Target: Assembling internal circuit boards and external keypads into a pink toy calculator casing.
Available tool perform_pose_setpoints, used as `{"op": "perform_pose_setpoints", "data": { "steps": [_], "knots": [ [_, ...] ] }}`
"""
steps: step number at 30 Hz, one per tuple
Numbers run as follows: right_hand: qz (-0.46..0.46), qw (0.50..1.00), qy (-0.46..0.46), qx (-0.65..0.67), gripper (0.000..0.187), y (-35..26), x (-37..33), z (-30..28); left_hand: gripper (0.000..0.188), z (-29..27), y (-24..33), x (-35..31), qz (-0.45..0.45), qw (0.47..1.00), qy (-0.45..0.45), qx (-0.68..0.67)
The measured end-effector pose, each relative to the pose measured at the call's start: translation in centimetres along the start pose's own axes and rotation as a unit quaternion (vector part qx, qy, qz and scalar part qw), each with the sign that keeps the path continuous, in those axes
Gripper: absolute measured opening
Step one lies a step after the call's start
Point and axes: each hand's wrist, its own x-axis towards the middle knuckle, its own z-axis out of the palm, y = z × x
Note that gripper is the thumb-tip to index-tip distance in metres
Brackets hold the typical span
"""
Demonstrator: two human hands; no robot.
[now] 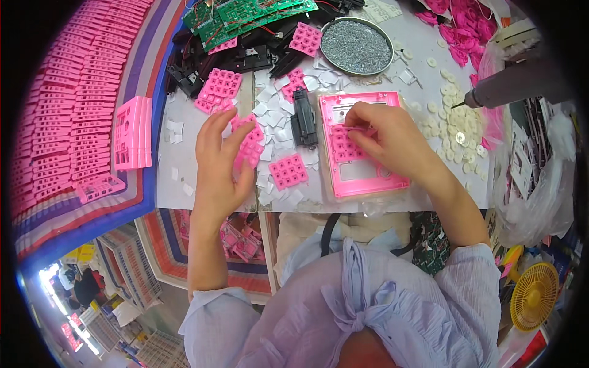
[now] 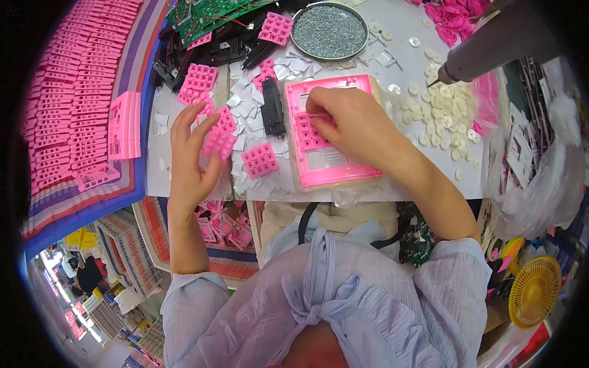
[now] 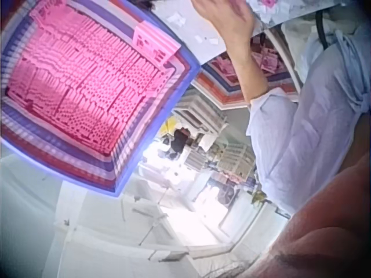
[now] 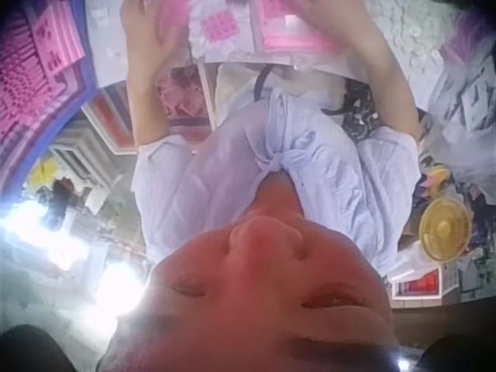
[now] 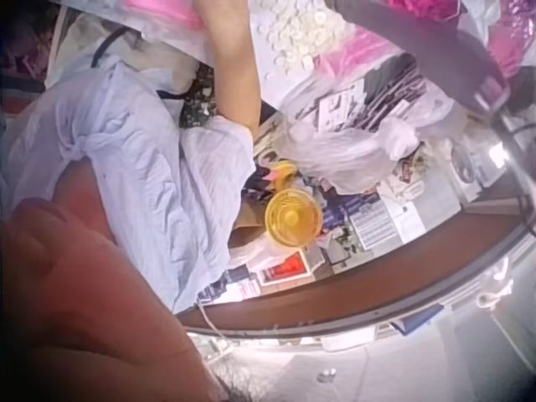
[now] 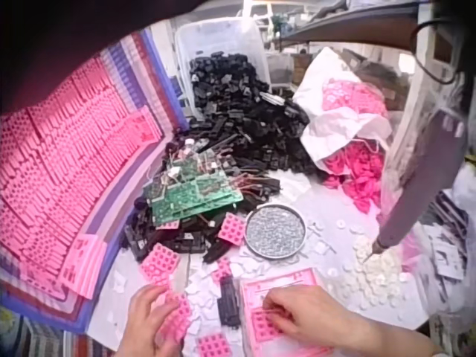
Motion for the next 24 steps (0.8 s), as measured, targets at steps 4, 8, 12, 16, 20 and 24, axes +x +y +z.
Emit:
{"op": "perform_pose_setpoints", "data": {
  "steps": [4,8,12,16,20,24],
  "knots": [
    [-0.047,0.993,0.044,-0.097,0.025,0.1,-0.3,0.3,0.052,-0.6,0.3,1.5,0.011,1.000,-0.005,-0.023],
    [-0.140,0.969,0.088,-0.182,0.048,0.1,-1.6,0.4,0.034,0.4,-1.5,4.3,-0.002,0.998,0.036,-0.050],
    [-0.158,0.947,-0.051,-0.275,0.081,-1.6,-3.6,0.8,0.020,0.6,-6.3,8.9,-0.133,0.986,0.104,-0.012],
    [-0.130,0.940,-0.107,-0.295,0.099,-1.6,-4.4,2.5,0.032,0.2,-9.9,15.0,-0.198,0.969,0.134,0.061],
    [-0.127,0.936,-0.116,-0.308,0.099,-1.4,-4.4,2.6,0.052,0.6,-10.6,21.5,-0.361,0.920,-0.016,0.153],
    [-0.129,0.943,-0.107,-0.287,0.099,-1.2,-4.6,2.6,0.068,1.6,-10.5,25.2,-0.400,0.907,-0.039,0.128]
  ]
}}
